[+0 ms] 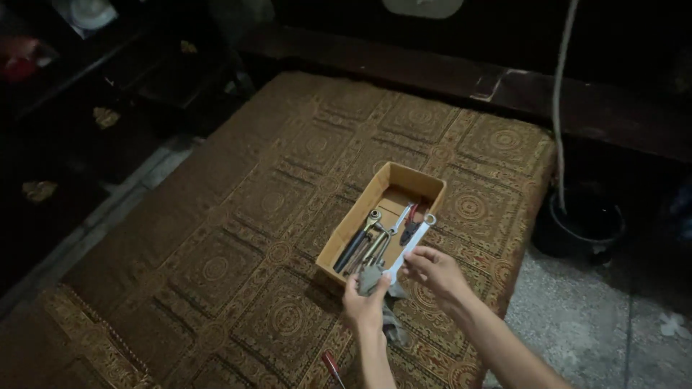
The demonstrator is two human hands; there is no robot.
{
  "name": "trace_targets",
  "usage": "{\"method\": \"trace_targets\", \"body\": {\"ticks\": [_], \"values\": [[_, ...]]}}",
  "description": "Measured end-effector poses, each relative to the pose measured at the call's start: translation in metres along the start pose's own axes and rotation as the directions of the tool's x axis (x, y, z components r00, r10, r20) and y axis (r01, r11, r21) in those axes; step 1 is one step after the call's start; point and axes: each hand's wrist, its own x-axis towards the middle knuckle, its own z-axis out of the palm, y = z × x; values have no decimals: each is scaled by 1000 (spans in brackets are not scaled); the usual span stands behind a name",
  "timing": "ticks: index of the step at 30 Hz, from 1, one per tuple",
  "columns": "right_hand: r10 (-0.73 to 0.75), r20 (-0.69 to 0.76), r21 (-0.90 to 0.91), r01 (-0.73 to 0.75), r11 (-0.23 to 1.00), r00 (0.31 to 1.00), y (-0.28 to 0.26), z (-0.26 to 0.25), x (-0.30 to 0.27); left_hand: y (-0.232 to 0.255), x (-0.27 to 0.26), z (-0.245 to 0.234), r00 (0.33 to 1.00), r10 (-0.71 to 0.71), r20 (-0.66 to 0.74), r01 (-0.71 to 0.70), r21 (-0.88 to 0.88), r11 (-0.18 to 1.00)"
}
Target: The person cleans various metal tools by wiping them with a cloth and places tools into a cardboard box on the bed.
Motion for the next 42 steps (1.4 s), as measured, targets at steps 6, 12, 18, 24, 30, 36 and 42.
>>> {"method": "trace_targets", "body": {"ticks": [6, 12, 18, 24, 30, 36, 42], "values": [[-61, 5, 47, 60, 997, 998, 12, -42, 103, -9, 80, 26, 984, 176, -22, -176, 4, 984], [37, -105, -46, -42, 998, 994, -3, -65, 199, -24, 180, 67, 988, 154, -18, -147, 200, 969], [119, -142, -165, -142, 976, 983, 40, -66, 304, -66, 276, 130, 890, 448, 89, -452, 27, 892], [122, -187, -169, -155, 973, 975, 106, -61, 390, -94, 335, 169, 878, 457, 146, -478, 188, 858], [176, -279, -59, -200, 978, 944, 142, -66, 446, -109, 360, 181, 883, 455, 117, -470, 205, 858], [148, 177, -849, 227, -477, 973, 140, -87, 478, -112, 372, 189, 891, 434, 136, -454, 200, 869], [14, -220, -737, -175, 653, 975, 159, -91, 472, -127, 373, 187, 888, 440, 135, -459, 175, 871]]}}
